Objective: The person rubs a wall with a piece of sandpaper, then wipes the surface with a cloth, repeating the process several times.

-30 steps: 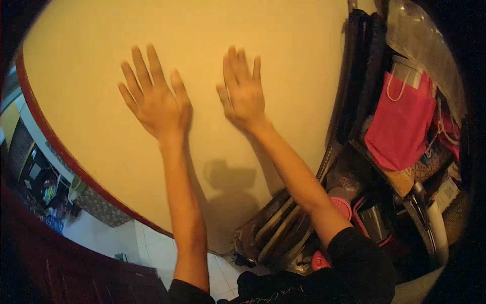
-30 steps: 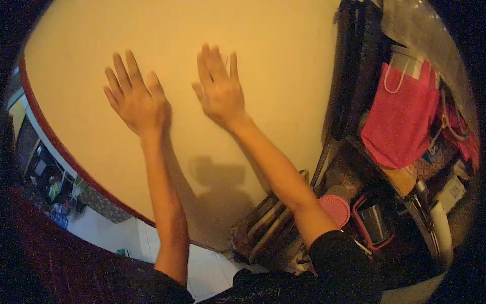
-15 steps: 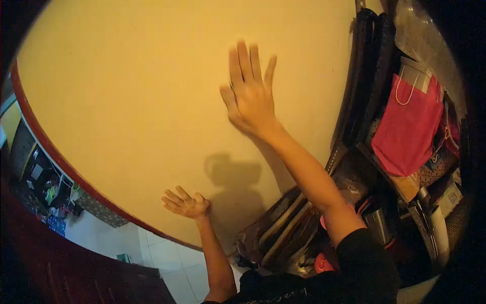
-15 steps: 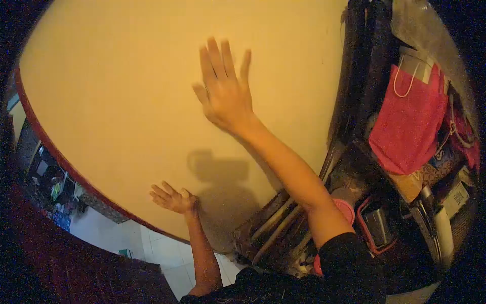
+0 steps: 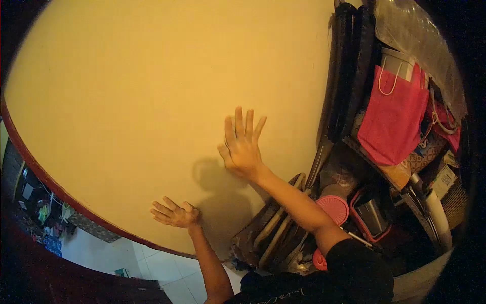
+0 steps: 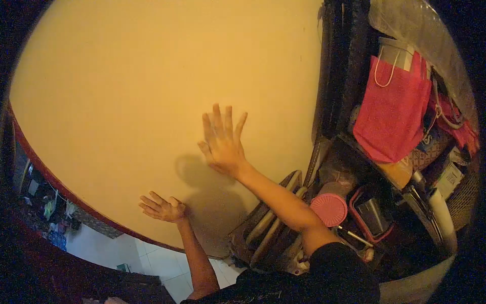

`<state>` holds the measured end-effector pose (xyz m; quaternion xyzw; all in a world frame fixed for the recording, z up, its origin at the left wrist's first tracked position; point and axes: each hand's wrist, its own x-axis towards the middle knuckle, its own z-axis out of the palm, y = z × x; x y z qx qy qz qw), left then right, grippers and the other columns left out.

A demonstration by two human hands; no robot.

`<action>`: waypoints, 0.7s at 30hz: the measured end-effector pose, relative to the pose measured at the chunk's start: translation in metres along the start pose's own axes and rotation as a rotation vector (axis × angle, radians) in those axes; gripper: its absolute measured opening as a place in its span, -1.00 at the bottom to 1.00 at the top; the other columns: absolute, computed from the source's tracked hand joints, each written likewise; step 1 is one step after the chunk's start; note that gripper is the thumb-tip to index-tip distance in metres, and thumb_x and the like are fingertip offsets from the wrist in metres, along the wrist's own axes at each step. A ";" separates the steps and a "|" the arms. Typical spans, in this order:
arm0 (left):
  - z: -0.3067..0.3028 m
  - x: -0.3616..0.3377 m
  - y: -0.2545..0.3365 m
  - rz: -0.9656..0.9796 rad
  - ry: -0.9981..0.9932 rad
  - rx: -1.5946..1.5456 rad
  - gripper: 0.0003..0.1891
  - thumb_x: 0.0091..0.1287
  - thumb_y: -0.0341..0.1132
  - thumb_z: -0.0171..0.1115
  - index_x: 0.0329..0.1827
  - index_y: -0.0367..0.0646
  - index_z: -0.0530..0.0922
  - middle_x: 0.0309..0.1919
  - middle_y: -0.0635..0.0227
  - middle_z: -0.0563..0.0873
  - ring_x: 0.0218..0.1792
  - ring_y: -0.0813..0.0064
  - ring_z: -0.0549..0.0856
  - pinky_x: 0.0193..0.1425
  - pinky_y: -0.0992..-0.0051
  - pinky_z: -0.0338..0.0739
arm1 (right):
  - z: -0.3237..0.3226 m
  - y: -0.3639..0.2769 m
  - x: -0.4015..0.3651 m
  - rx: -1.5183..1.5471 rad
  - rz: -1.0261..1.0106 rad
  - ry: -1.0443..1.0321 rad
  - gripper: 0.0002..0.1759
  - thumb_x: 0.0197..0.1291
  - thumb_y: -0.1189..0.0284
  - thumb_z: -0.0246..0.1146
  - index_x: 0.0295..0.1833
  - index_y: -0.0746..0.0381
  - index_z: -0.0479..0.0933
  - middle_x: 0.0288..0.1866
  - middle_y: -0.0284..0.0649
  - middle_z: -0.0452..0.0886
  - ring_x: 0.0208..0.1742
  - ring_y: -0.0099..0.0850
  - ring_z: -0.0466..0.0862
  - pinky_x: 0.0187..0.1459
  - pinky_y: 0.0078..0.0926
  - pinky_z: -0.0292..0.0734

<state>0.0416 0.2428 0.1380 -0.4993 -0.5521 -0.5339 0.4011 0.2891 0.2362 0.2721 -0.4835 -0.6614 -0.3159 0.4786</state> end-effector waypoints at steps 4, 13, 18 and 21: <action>-0.001 0.004 0.002 0.021 0.021 -0.004 -0.35 0.52 -0.05 -0.15 0.68 0.02 0.20 0.66 -0.03 0.20 0.62 -0.24 0.17 0.63 -0.27 -0.02 | -0.036 -0.021 0.104 -0.027 0.057 0.076 -0.14 0.54 0.12 0.01 0.74 0.23 -0.17 0.74 0.33 -0.37 0.71 0.38 -0.38 0.43 0.67 -0.64; 0.003 -0.005 -0.004 0.009 0.023 0.025 -0.35 0.51 -0.07 -0.17 0.67 0.01 0.22 0.65 -0.05 0.20 0.62 -0.24 0.17 0.63 -0.27 -0.01 | -0.060 -0.028 0.199 -0.120 0.070 0.175 -0.23 0.66 -0.06 -0.36 0.76 0.06 -0.34 0.75 0.19 -0.49 0.73 0.17 -0.54 0.49 0.49 -0.77; -0.001 0.001 0.001 0.005 0.014 -0.037 -0.36 0.57 0.02 -0.24 0.66 0.01 0.24 0.64 -0.07 0.22 0.61 -0.28 0.17 0.62 -0.27 -0.02 | -0.031 -0.024 0.073 -0.054 0.042 -0.014 -0.14 0.52 0.12 0.05 0.74 0.21 -0.11 0.74 0.33 -0.37 0.71 0.37 -0.36 0.44 0.65 -0.62; 0.001 0.000 -0.001 0.012 0.024 -0.038 -0.36 0.58 0.06 -0.24 0.66 0.01 0.24 0.65 -0.05 0.21 0.61 -0.26 0.17 0.62 -0.27 -0.01 | -0.019 -0.024 0.026 -0.086 0.052 -0.049 -0.14 0.51 0.13 0.06 0.74 0.22 -0.11 0.74 0.34 -0.37 0.71 0.37 -0.36 0.45 0.64 -0.63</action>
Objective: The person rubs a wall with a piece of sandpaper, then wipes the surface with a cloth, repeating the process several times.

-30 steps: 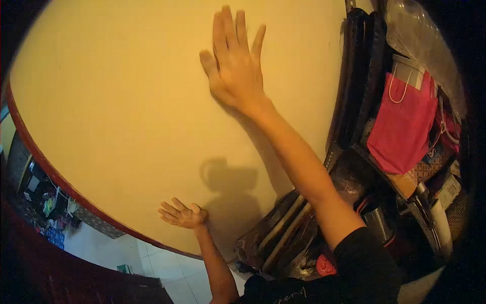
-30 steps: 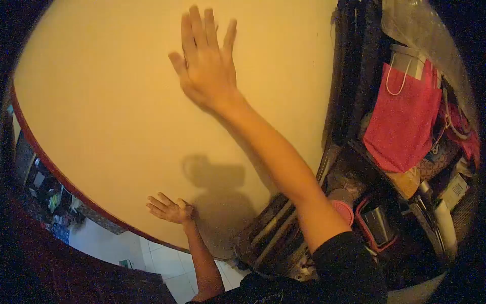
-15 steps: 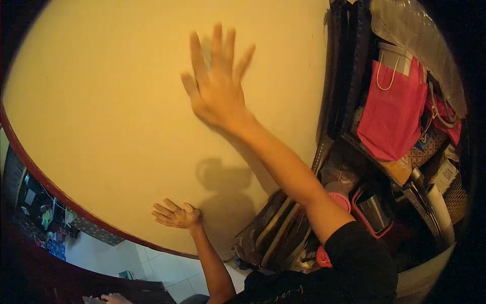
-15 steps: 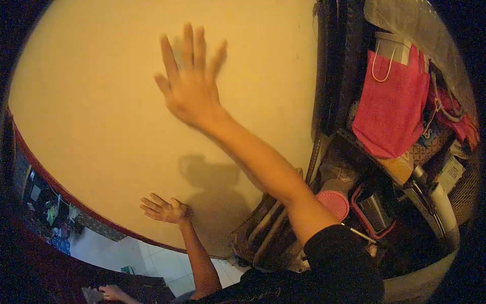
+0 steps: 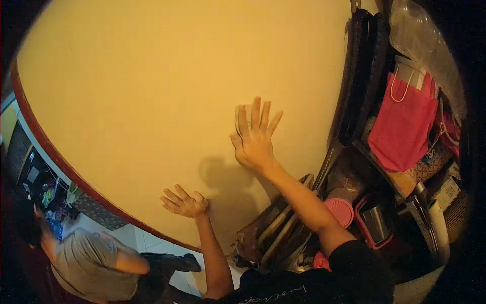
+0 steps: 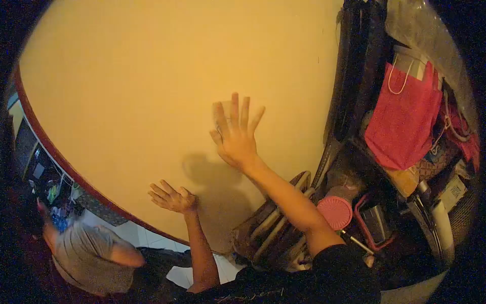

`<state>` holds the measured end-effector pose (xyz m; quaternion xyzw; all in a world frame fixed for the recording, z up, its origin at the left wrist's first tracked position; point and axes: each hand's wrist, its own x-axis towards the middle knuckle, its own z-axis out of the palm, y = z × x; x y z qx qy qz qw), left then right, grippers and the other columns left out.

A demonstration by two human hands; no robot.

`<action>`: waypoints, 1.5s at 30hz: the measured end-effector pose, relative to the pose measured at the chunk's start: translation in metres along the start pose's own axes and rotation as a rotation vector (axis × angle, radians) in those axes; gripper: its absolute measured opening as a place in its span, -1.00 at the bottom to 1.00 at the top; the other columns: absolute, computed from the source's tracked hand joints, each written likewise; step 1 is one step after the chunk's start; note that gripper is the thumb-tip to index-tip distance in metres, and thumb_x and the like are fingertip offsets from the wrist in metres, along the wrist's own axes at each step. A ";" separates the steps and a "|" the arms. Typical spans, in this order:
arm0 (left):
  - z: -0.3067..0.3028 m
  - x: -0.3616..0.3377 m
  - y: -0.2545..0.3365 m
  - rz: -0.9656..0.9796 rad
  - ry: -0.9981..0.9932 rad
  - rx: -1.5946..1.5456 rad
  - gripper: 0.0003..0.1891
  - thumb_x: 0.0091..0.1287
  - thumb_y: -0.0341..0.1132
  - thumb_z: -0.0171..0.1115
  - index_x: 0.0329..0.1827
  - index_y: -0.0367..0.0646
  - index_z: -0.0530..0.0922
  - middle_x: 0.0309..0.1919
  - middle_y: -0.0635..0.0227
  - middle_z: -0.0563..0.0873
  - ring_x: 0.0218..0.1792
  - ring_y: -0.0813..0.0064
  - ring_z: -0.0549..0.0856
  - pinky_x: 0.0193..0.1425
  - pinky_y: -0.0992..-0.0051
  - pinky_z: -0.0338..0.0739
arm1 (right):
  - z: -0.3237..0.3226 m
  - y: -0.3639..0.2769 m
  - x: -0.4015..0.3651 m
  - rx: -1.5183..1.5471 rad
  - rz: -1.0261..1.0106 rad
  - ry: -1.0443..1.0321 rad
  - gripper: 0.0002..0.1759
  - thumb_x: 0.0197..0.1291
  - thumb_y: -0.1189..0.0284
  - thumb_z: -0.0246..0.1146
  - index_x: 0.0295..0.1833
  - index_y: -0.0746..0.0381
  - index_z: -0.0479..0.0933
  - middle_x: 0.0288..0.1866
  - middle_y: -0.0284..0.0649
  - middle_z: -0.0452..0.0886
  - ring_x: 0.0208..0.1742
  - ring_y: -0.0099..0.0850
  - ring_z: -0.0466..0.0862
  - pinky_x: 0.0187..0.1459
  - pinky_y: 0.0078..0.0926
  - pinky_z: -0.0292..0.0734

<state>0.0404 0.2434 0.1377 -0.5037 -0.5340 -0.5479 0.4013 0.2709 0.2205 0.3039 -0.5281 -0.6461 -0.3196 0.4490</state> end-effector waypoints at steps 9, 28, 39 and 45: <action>0.003 -0.005 -0.003 -0.021 -0.023 0.001 -0.37 0.54 0.04 -0.20 0.61 0.02 0.33 0.63 -0.05 0.26 0.61 -0.27 0.16 0.61 -0.31 0.00 | -0.051 -0.003 0.186 0.002 -0.004 0.331 -0.20 0.58 0.04 -0.06 0.73 0.22 -0.07 0.73 0.32 -0.28 0.73 0.31 -0.28 0.41 0.71 -0.61; -0.002 -0.002 -0.002 -0.007 -0.033 -0.067 -0.38 0.56 0.04 -0.12 0.60 -0.02 0.34 0.62 -0.05 0.26 0.61 -0.31 0.15 0.60 -0.32 -0.01 | -0.014 -0.024 -0.201 0.561 0.314 -0.343 -0.25 0.53 0.17 0.09 0.71 0.17 0.07 0.75 0.23 -0.19 0.73 0.25 -0.15 0.61 0.27 -0.27; -0.174 -0.145 0.011 -0.692 -1.226 -1.111 -0.46 0.52 -0.11 0.20 0.39 -0.35 0.49 0.28 -0.01 0.64 0.30 0.04 0.61 0.40 0.25 0.45 | -0.079 -0.083 -0.338 1.136 0.859 -0.633 -0.49 0.59 0.19 0.07 0.38 0.37 0.49 0.29 -0.09 0.54 0.31 -0.16 0.48 0.41 -0.25 0.30; -0.241 -0.203 -0.008 -1.061 -1.227 -0.993 -0.44 0.48 -0.05 0.36 0.33 -0.32 0.54 0.05 0.15 0.75 0.09 0.29 0.71 0.23 0.32 0.57 | -0.089 -0.117 -0.368 1.362 1.273 -0.752 -0.51 0.57 0.22 0.16 0.36 0.38 0.51 0.22 -0.18 0.67 0.15 -0.36 0.63 0.22 -0.38 0.50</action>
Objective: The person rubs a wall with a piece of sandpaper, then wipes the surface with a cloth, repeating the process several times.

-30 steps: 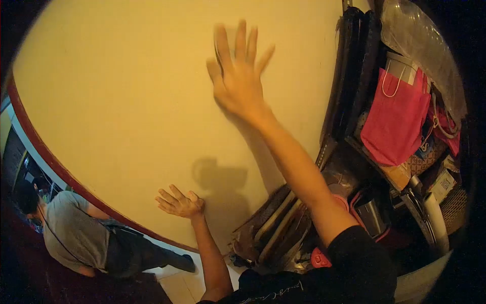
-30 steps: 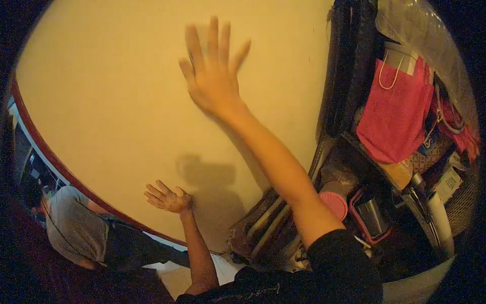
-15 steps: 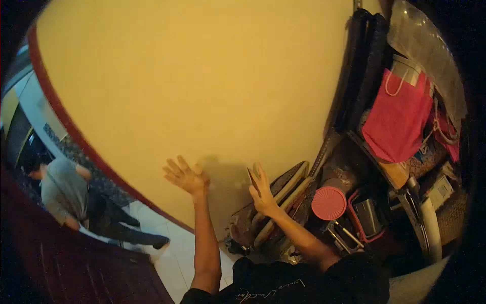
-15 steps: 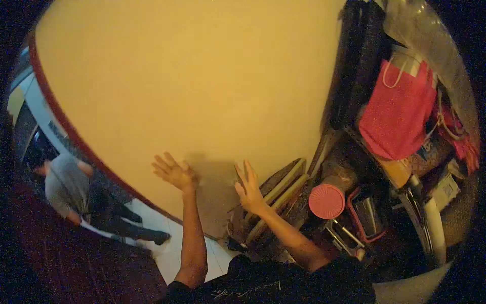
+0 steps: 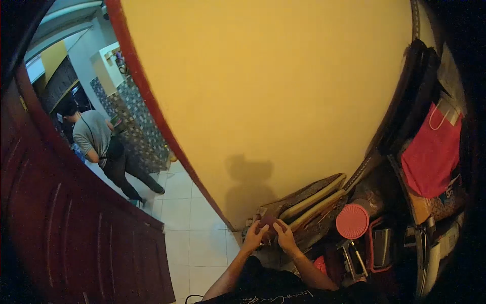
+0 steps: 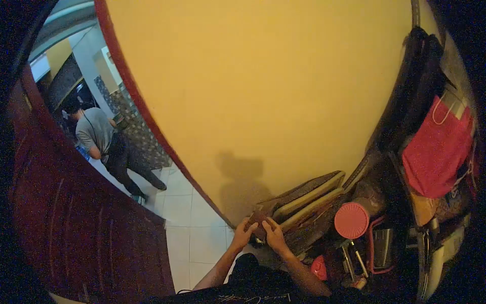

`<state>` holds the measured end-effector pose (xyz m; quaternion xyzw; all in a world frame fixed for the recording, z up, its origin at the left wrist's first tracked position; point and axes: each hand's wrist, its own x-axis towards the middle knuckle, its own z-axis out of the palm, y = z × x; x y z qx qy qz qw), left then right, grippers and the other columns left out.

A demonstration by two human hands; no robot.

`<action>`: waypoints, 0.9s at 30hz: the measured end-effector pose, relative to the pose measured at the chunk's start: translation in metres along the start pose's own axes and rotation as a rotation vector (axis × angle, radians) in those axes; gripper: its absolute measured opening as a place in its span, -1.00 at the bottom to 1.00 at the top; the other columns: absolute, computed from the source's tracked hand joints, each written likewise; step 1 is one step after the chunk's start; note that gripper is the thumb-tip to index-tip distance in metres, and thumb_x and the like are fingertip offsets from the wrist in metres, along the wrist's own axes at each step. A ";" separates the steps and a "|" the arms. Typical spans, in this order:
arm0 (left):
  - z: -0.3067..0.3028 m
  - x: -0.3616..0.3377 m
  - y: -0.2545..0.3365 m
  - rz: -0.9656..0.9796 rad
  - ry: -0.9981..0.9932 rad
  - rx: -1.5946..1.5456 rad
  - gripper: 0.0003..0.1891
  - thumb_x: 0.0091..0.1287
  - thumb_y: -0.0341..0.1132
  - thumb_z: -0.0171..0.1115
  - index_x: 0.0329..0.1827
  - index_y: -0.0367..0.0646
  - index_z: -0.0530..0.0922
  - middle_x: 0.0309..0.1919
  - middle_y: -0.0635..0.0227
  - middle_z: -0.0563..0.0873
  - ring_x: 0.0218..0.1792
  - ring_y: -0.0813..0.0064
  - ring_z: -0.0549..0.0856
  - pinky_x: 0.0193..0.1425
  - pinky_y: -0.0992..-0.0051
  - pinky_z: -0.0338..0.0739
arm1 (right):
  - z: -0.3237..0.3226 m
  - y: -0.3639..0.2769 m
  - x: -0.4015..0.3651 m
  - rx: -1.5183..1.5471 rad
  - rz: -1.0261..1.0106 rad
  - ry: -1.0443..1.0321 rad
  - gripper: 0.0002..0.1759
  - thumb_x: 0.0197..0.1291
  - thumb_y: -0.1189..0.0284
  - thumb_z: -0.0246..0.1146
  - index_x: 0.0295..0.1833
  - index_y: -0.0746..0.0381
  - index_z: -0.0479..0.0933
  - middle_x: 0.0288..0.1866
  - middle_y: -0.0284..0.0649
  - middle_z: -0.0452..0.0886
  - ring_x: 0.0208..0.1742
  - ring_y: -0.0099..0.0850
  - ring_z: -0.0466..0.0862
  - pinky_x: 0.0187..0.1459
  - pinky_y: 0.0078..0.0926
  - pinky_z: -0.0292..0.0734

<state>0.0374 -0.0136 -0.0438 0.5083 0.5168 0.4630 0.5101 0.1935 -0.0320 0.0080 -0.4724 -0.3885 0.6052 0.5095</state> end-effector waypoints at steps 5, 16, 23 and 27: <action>-0.034 -0.017 0.023 -0.115 0.021 -0.247 -0.59 0.50 -0.18 0.36 0.25 -0.27 0.57 0.05 0.25 0.76 0.03 0.45 0.73 0.14 0.46 0.60 | 0.016 -0.006 -0.006 -0.077 -0.096 -0.209 -0.64 0.55 0.33 0.19 0.25 0.37 0.56 0.07 -0.27 0.69 0.05 -0.50 0.61 0.13 -0.47 0.52; -0.147 -0.066 0.068 -0.104 -0.037 -0.281 -0.62 0.43 -0.29 0.44 0.22 -0.22 0.56 0.08 0.32 0.75 0.06 0.49 0.72 0.19 0.43 0.59 | 0.075 0.007 -0.015 -0.384 0.011 -0.498 -0.68 0.46 0.26 0.33 -0.01 0.35 0.69 -0.25 -0.44 0.65 -0.21 -0.64 0.56 -0.15 -0.57 0.47; -0.193 -0.111 0.056 -0.112 0.023 -0.272 -0.47 0.36 -0.29 0.50 0.34 -0.21 0.53 0.16 0.33 0.70 0.09 0.45 0.69 0.11 0.38 0.59 | 0.137 0.018 -0.042 -0.408 -0.089 -0.593 -0.67 0.46 0.23 0.33 -0.07 0.35 0.66 -0.29 -0.43 0.62 -0.23 -0.64 0.51 -0.20 -0.54 0.44; -0.213 -0.129 0.059 -0.188 -0.083 -0.204 -0.47 0.30 -0.33 0.55 0.29 -0.19 0.53 0.10 0.33 0.71 0.06 0.47 0.70 0.02 0.41 0.59 | 0.152 0.021 -0.052 -0.303 -0.042 -0.565 -0.69 0.45 0.24 0.33 -0.11 0.33 0.62 -0.30 -0.44 0.58 -0.21 -0.64 0.52 -0.18 -0.51 0.45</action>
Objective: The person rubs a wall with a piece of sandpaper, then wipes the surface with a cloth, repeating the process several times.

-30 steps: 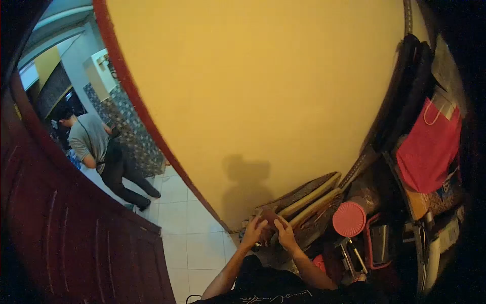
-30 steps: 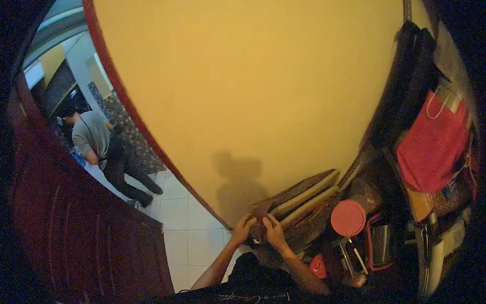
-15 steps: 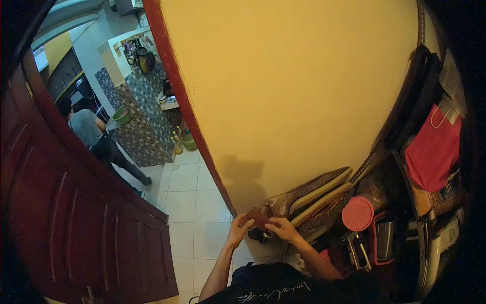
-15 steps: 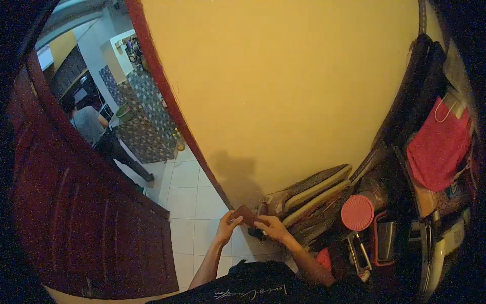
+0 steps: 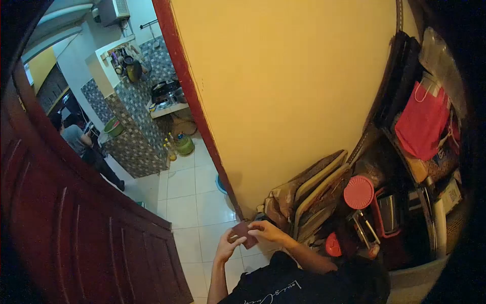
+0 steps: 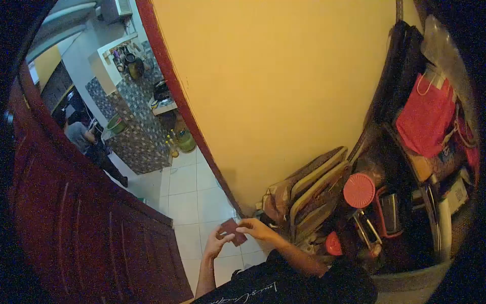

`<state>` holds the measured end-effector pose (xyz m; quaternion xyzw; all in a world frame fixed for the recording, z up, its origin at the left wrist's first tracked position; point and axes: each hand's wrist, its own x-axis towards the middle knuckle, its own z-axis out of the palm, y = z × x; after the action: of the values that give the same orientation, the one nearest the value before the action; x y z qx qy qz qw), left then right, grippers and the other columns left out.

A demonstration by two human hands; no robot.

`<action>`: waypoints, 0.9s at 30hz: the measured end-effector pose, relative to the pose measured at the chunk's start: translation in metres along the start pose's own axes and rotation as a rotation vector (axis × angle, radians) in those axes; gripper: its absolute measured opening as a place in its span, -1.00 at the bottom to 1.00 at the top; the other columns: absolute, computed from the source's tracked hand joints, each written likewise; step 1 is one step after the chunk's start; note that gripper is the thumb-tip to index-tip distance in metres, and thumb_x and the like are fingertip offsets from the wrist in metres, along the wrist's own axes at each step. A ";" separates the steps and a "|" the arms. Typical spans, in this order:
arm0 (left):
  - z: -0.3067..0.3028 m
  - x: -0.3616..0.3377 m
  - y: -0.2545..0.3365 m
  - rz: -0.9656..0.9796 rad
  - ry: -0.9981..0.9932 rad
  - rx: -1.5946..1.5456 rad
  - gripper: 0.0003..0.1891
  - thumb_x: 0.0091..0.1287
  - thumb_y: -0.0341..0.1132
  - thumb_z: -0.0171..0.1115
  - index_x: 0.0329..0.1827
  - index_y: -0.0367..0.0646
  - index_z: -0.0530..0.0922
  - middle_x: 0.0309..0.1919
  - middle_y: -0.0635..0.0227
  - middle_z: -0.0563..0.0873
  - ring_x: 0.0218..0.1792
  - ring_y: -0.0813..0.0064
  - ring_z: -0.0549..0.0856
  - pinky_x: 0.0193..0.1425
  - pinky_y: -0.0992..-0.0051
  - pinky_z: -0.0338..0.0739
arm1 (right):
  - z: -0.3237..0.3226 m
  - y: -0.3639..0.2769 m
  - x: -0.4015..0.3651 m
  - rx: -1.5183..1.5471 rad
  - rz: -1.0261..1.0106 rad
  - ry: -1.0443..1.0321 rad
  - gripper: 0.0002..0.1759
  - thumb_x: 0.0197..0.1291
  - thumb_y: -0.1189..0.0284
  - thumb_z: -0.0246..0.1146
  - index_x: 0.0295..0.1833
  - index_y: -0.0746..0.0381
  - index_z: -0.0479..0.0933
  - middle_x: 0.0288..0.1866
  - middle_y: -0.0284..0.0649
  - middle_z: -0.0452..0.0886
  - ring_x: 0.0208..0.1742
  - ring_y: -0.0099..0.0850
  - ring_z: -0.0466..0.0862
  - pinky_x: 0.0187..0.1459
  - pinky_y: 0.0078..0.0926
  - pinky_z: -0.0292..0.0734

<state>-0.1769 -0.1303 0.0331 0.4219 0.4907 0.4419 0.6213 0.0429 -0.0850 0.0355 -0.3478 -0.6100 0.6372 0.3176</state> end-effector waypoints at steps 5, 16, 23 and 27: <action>0.007 -0.003 0.006 -0.113 -0.184 -0.085 -0.44 0.26 -0.38 0.59 0.25 -0.10 0.45 -0.08 0.38 0.70 -0.09 0.50 0.69 0.00 0.50 0.57 | 0.004 0.010 -0.008 0.152 0.040 -0.063 -0.64 0.44 0.29 0.34 0.18 0.30 0.63 -0.09 -0.37 0.71 -0.08 -0.60 0.59 0.02 -0.50 0.51; 0.023 0.083 0.004 -0.059 -0.172 0.084 -0.73 0.38 -0.35 0.47 0.06 -0.20 0.61 -0.11 0.34 0.76 -0.06 0.50 0.72 0.06 0.46 0.60 | -0.087 0.008 0.034 0.000 -0.004 0.098 -0.67 0.43 0.30 0.36 0.11 0.32 0.68 -0.01 -0.27 0.77 -0.01 -0.53 0.66 0.06 -0.42 0.57; 0.034 0.134 0.045 0.046 -0.161 0.166 -0.76 0.41 -0.38 0.43 0.07 -0.26 0.68 -0.09 0.26 0.81 0.01 0.46 0.76 0.17 0.39 0.62 | -0.144 -0.030 0.077 -0.116 0.115 -0.301 -0.60 0.50 0.30 0.25 0.28 0.33 0.55 0.18 -0.17 0.72 0.18 -0.44 0.64 0.23 -0.40 0.52; 0.032 0.153 0.045 0.206 -0.117 0.208 -0.78 0.44 -0.34 0.41 0.06 -0.24 0.74 -0.08 0.30 0.81 -0.05 0.49 0.76 0.09 0.43 0.62 | -0.146 -0.050 0.083 -0.123 0.049 -0.303 -0.51 0.56 0.28 0.16 0.46 0.30 0.47 0.28 -0.12 0.68 0.26 -0.40 0.60 0.33 -0.36 0.46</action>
<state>-0.1321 0.0258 0.0449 0.5571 0.4507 0.4249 0.5532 0.1166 0.0680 0.0786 -0.2815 -0.6801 0.6514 0.1845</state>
